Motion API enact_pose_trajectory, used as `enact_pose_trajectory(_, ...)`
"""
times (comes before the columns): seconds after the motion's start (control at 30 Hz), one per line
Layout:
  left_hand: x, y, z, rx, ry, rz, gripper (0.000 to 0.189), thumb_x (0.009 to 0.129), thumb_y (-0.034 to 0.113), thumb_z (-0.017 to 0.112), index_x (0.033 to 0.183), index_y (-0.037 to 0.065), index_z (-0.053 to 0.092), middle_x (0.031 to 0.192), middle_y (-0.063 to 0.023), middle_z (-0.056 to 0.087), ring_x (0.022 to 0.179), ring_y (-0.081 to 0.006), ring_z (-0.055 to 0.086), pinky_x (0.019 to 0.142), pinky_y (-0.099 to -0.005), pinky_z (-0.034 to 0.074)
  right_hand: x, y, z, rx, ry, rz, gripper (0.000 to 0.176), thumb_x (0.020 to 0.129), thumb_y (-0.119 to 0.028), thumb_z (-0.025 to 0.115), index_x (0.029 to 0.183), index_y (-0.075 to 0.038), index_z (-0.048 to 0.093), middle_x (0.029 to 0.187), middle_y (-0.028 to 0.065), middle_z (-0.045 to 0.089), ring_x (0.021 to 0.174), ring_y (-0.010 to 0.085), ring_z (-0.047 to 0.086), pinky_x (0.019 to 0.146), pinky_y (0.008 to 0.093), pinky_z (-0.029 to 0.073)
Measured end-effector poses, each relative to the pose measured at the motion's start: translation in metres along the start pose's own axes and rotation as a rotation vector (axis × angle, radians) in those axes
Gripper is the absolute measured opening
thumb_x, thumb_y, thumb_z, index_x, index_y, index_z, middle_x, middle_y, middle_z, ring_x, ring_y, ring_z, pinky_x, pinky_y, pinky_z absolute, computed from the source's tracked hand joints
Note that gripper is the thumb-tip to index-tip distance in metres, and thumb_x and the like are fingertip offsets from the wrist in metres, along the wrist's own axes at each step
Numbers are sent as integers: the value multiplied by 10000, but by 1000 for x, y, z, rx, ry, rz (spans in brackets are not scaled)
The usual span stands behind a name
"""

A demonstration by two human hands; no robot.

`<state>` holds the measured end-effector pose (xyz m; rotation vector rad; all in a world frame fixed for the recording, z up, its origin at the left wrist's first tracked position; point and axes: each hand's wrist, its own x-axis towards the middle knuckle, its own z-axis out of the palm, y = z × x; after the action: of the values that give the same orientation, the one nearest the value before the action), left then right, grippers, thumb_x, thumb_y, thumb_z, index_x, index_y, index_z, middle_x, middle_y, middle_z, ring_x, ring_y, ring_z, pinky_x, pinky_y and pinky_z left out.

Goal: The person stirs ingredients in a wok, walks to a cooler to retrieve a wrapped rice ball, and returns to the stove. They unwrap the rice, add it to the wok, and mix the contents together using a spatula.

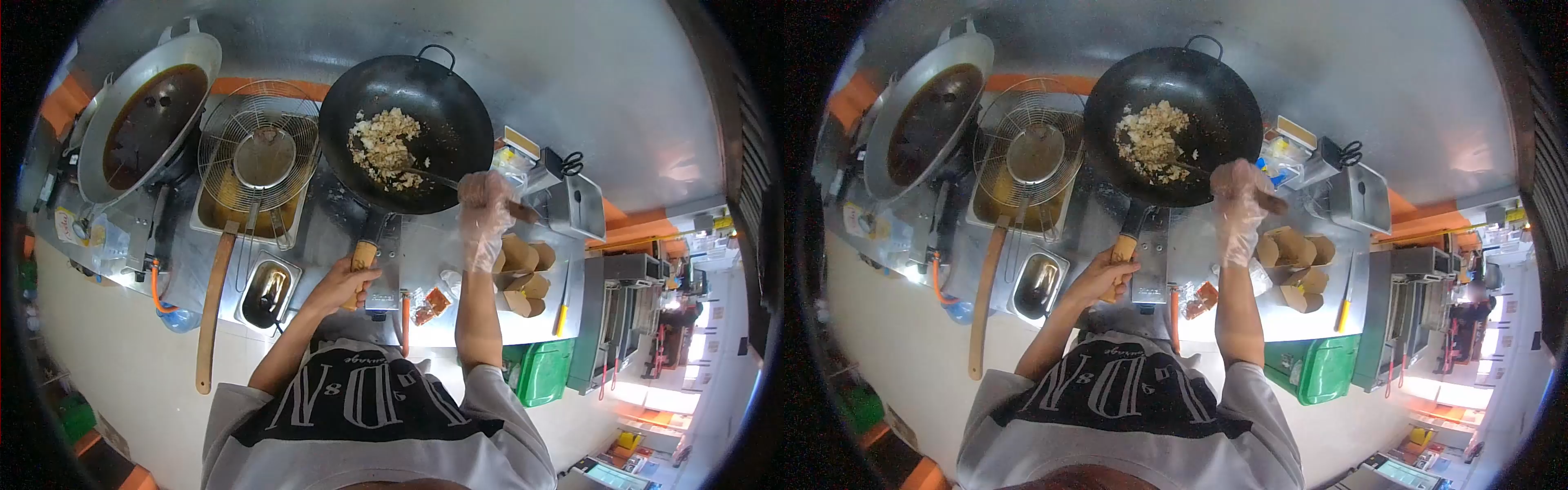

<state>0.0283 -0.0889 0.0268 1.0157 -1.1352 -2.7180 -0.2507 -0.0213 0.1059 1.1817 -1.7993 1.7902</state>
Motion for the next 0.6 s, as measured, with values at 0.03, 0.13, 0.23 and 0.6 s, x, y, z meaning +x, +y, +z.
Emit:
enact_pose_trajectory(0.03, -4, 2, 0, -4, 10, -26, 288, 927, 139, 751, 1152, 112, 574, 772, 21, 512, 566, -73, 476, 472, -238, 403, 17, -36, 19, 791, 3, 424, 417, 1002, -236, 614, 652, -135, 413, 581, -13, 364, 520, 121, 321, 512, 333, 285)
enact_pose_trajectory(0.13, -4, 4, 1, 13, -3, -18, 305, 952, 166, 718, 1173, 84, 524, 752, 22, 502, 557, -94, 513, 472, -253, 423, 56, -72, 36, 741, 141, 280, 481, 1015, -231, 602, 641, -160, 309, 531, -41, 248, 474, 93, 221, 480, 333, 231)
enact_pose_trajectory(0.23, -5, 2, 2, 5, -5, 7, 283, 941, 158, 742, 1169, 110, 582, 768, 22, 511, 570, -71, 481, 471, -242, 406, 70, -41, 90, 690, 362, 427, 348, 1031, -189, 592, 699, -129, 506, 612, -38, 423, 541, 93, 376, 495, 287, 313)
enact_pose_trajectory(0.6, -9, 12, 7, 31, 22, 1, 300, 956, 154, 717, 1190, 86, 543, 734, 20, 511, 551, -84, 509, 473, -259, 421, -34, -22, 21, 872, 178, 318, 395, 994, -164, 552, 660, -154, 341, 582, -29, 295, 518, 128, 273, 493, 329, 228)
